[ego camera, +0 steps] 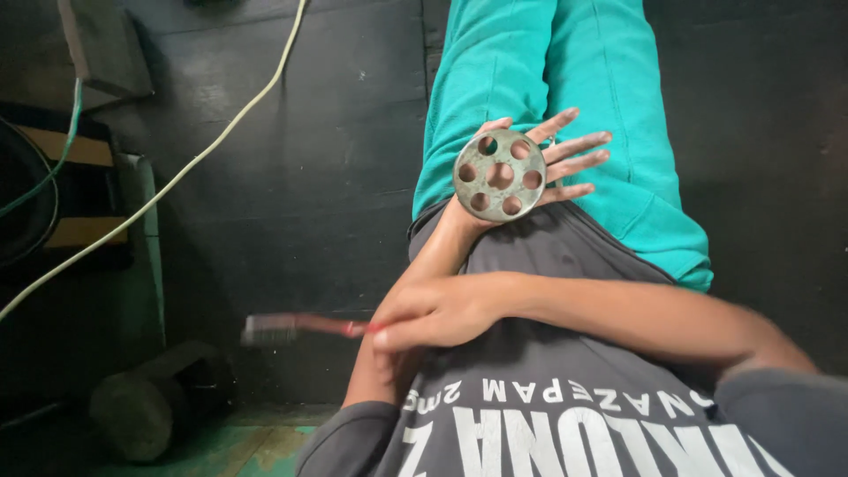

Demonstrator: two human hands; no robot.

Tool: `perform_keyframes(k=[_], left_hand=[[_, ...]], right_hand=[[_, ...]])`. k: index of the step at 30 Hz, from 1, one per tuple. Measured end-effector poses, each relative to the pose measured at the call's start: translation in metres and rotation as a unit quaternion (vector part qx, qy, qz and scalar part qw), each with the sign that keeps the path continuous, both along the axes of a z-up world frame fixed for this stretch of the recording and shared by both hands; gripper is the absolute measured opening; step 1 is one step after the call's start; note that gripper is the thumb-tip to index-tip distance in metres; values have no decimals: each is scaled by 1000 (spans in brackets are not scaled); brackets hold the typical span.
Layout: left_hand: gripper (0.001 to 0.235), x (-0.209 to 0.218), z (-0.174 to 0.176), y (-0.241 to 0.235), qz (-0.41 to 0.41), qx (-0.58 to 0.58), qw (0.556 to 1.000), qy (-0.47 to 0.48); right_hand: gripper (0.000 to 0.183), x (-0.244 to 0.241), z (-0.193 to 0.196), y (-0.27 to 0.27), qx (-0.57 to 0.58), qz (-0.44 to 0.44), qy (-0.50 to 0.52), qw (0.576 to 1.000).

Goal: Cleaning a circular metal engine component with a small brush while sitting on the floor

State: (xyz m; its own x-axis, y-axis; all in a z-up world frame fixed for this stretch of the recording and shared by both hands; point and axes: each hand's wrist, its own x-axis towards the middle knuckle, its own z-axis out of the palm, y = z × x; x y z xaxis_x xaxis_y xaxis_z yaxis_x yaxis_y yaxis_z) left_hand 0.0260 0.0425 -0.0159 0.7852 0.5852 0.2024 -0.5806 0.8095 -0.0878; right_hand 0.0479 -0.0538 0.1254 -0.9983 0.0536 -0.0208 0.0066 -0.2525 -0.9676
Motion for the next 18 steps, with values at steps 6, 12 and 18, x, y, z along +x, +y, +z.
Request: perform_keyframes(k=[6, 12, 18], left_hand=[[82, 2, -29, -4, 27, 34, 999, -27], [67, -16, 0, -31, 40, -9, 997, -70], [70, -15, -2, -29, 17, -34, 996, -77]], right_hand=[[44, 95, -11, 20, 94, -264, -132, 951], [27, 166, -8, 4, 330, -468, -463, 676], [33, 154, -32, 4, 398, -431, -463, 664]])
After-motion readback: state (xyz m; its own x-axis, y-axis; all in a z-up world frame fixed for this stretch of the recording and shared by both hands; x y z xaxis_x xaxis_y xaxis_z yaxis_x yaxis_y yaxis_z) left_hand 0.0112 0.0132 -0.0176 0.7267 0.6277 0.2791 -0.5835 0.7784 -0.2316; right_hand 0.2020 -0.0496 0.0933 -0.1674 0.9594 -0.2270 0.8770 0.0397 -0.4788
